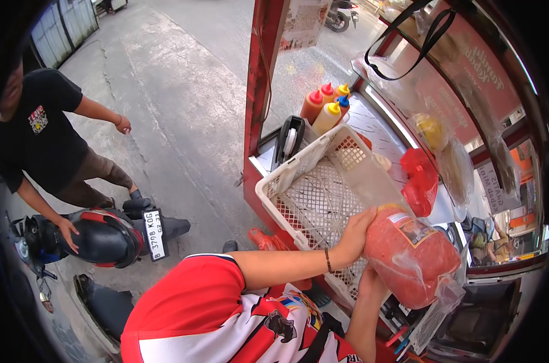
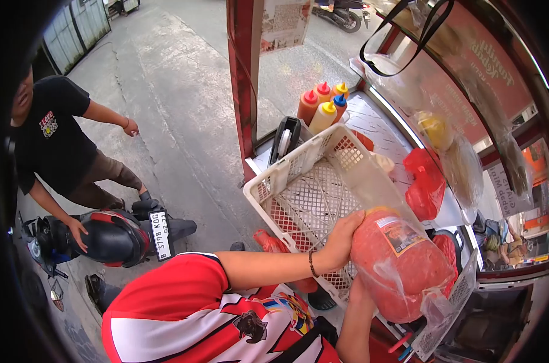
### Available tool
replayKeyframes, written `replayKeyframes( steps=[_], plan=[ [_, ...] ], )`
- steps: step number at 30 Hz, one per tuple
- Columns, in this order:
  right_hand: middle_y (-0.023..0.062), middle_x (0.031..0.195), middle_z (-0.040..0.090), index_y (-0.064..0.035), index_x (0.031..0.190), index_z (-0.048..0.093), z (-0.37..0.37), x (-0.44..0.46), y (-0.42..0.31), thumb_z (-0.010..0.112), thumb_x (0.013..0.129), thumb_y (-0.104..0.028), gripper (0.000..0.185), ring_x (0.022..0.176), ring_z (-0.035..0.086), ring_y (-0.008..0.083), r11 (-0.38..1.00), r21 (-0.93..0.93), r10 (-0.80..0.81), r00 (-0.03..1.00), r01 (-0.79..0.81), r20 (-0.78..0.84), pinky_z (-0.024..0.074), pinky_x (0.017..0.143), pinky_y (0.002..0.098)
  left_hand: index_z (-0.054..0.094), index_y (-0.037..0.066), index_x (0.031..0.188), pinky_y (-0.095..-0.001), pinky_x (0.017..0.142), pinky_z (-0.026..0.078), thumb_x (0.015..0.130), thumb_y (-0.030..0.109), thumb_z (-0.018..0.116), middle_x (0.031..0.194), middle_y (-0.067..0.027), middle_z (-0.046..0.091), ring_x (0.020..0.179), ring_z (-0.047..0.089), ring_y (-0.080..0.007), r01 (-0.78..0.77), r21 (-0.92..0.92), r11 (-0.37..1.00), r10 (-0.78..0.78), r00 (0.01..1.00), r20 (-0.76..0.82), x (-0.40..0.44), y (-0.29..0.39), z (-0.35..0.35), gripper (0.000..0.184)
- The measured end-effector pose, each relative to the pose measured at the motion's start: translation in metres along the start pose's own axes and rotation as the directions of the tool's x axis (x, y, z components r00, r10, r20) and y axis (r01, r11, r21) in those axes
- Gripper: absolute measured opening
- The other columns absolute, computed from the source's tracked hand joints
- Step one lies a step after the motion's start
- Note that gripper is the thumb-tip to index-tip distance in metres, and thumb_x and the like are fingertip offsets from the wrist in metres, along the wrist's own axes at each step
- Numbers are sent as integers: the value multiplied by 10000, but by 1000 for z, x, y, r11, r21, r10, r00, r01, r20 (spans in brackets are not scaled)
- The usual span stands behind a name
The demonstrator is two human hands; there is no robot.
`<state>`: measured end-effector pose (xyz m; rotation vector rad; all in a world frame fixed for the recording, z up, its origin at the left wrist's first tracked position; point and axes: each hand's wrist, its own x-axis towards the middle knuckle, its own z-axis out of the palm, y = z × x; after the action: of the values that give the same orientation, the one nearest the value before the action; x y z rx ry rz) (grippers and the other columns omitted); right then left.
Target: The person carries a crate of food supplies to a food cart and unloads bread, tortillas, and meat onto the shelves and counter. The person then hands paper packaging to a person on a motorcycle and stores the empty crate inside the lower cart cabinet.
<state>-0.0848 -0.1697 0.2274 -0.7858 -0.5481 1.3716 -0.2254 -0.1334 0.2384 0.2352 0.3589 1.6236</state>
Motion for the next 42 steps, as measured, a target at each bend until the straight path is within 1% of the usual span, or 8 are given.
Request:
replayKeyframes(
  steps=[5, 8, 12, 23, 26, 32, 33, 42],
  plan=[
    [116, 1422, 530, -81, 1396, 483, 24, 9, 4, 584, 991, -295, 469, 1323, 491, 268, 994, -97, 66, 996, -60, 66, 391, 1148, 451, 639, -34, 1198, -288, 939, 464, 1068, 311, 445, 1083, -94, 681, 1018, 598, -142, -1, -46, 999, -2, 998, -59, -2, 7, 3, 417],
    [110, 1433, 518, -86, 1403, 475, 26, 19, 12, 581, 994, -299, 474, 1329, 485, 264, 995, -44, 95, 981, -89, 170, 391, 1148, 448, 646, -41, 1153, -294, 916, 479, 1061, 323, 459, 1061, -89, 685, 998, 611, -146, -219, 473, 853, 284, 956, -69, 6, -14, -29, 419],
    [102, 1447, 503, -93, 1413, 464, 42, 35, 21, 577, 997, -305, 480, 1336, 476, 258, 997, 62, 39, 982, -51, 187, 392, 1147, 444, 621, -29, 1205, -346, 955, 504, 1047, 412, 455, 1157, -124, 679, 1041, 651, -195, -44, 25, 999, 44, 999, 21, 9, 8, -14, 497],
    [84, 1355, 569, -107, 1370, 513, 80, 33, 9, 574, 996, -294, 423, 1256, 549, 267, 997, 46, -63, 975, 54, 213, 427, 1114, 469, 535, -7, 1335, -373, 1059, 438, 1076, 406, 379, 1316, -124, 608, 1197, 585, -219, -102, -136, 985, 108, 994, 35, 24, 40, 24, 512],
    [95, 1319, 592, -62, 1324, 541, 84, 41, 12, 561, 1003, -256, 376, 1231, 572, 247, 959, 281, -33, 981, -22, 190, 463, 1082, 427, 529, -2, 1350, -373, 1080, 421, 1083, 403, 357, 1334, -128, 600, 1227, 570, -225, -145, -141, 979, 154, 986, 55, 29, 37, 23, 515],
    [87, 1147, 639, 25, 1171, 580, 98, 39, 18, 472, 1071, -238, 301, 1011, 627, 158, 989, -52, -140, 989, 142, 41, 507, 911, 306, 538, 40, 1335, -381, 1051, 463, 1078, 362, 374, 1346, -127, 588, 1215, 586, -239, -275, -15, 961, 274, 950, 154, 31, 35, 8, 443],
    [63, 1088, 626, 6, 1129, 584, 98, 36, 17, 423, 1093, -253, 307, 962, 604, 134, 999, 0, -44, 999, 44, -3, 498, 881, 312, 528, 38, 1330, -411, 1029, 493, 1057, 329, 435, 1343, -126, 586, 1200, 596, -259, -281, -39, 959, 282, 959, 10, 32, 31, 9, 410],
    [59, 942, 603, 25, 1025, 585, 98, 22, 17, 430, 1091, -255, 326, 858, 578, 110, 962, -218, -145, 984, 163, 100, 523, 778, 287, 489, 18, 1345, -469, 1028, 496, 1025, 306, 494, 1325, -154, 577, 1216, 575, -307, -136, -159, 978, 125, 989, -77, 23, 33, 22, 431]
  ],
)
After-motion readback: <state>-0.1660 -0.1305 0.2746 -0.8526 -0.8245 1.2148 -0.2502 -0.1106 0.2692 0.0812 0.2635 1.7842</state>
